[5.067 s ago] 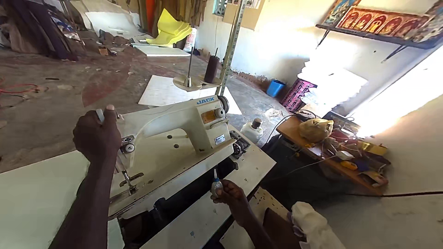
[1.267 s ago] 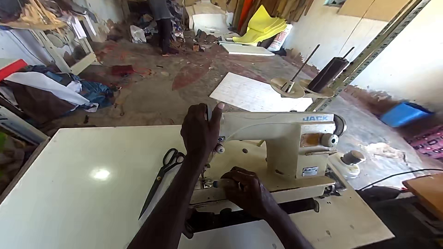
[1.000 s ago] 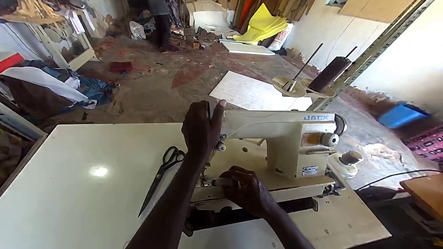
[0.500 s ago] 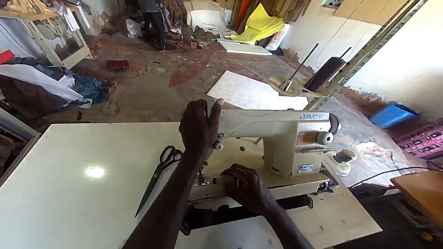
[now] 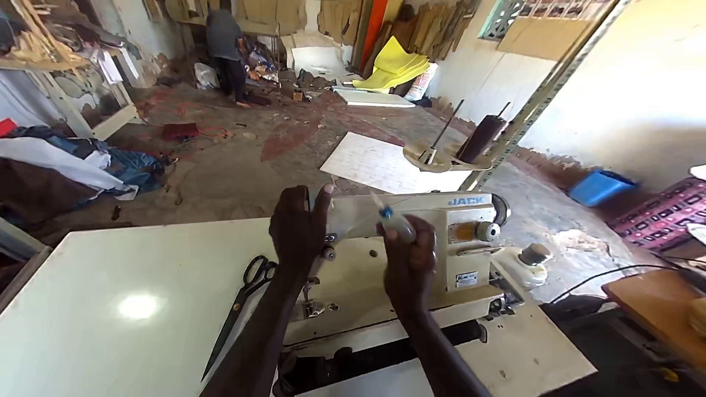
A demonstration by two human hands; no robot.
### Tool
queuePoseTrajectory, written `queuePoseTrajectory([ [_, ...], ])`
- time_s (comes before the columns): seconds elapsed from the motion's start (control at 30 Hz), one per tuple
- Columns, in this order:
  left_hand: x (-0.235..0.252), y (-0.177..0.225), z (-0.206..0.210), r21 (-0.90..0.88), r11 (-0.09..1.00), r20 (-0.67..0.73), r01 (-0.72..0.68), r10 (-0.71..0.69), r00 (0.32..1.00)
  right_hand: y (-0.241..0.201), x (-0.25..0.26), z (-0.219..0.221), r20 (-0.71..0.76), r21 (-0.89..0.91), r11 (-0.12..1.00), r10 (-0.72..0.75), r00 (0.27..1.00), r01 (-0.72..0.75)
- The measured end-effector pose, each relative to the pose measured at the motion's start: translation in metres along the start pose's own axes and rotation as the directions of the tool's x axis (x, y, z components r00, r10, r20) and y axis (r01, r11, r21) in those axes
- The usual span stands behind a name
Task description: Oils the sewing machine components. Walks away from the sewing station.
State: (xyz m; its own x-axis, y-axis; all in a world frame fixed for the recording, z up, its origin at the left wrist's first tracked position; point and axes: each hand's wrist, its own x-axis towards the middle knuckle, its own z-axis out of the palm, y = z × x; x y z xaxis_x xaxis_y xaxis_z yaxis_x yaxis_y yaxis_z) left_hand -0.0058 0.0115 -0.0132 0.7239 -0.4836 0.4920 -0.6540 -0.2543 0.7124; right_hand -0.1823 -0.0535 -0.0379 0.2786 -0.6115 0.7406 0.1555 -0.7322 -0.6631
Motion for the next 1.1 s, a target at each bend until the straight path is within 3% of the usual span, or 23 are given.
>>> queuePoseTrajectory([
  [0.1,-0.006,0.001,-0.003,0.022,0.999,0.019,-0.034,0.034,0.999,0.017,0.048,0.035,-0.129,-0.024,0.994,-0.112,0.985,0.110],
  [0.2,-0.005,-0.008,-0.002,-0.199,0.980,0.022,0.014,-0.009,1.000,0.040,0.070,0.063,-0.216,-0.160,0.975,-0.190,0.958,0.157],
  [0.27,0.000,-0.033,-0.007,-0.512,0.837,0.227,0.193,-0.086,0.970,0.043,0.069,0.069,-0.208,-0.248,0.955,-0.217,0.954,0.163],
  [0.33,0.003,-0.063,-0.005,-0.631,0.621,0.479,0.465,-0.160,0.863,0.040,0.062,0.065,-0.168,-0.277,0.952,-0.178,0.970,0.127],
  [0.43,0.006,-0.080,-0.001,-0.521,0.500,0.722,0.692,-0.176,0.670,0.036,0.058,0.061,-0.147,-0.304,0.946,-0.159,0.976,0.109],
  [0.6,0.030,-0.091,-0.015,-0.424,0.539,0.830,0.728,-0.091,0.551,0.037,0.057,0.062,-0.127,-0.306,0.945,-0.158,0.979,0.113],
  [0.7,0.050,-0.087,-0.020,-0.291,0.587,0.854,0.756,-0.197,0.482,0.036,0.059,0.063,-0.136,-0.304,0.947,-0.152,0.979,0.104],
  [0.87,0.051,-0.083,-0.012,-0.263,0.578,0.752,0.772,-0.379,0.539,0.039,0.062,0.068,-0.190,-0.298,0.946,-0.193,0.963,0.131],
  [1.0,0.047,-0.067,-0.010,-0.203,0.535,0.678,0.820,-0.528,0.512,0.038,0.063,0.068,-0.175,-0.302,0.944,-0.190,0.966,0.131],
  [1.1,0.040,-0.069,-0.007,-0.253,0.573,0.610,0.779,-0.531,0.588,0.039,0.065,0.069,-0.173,-0.300,0.941,-0.212,0.962,0.154],
])
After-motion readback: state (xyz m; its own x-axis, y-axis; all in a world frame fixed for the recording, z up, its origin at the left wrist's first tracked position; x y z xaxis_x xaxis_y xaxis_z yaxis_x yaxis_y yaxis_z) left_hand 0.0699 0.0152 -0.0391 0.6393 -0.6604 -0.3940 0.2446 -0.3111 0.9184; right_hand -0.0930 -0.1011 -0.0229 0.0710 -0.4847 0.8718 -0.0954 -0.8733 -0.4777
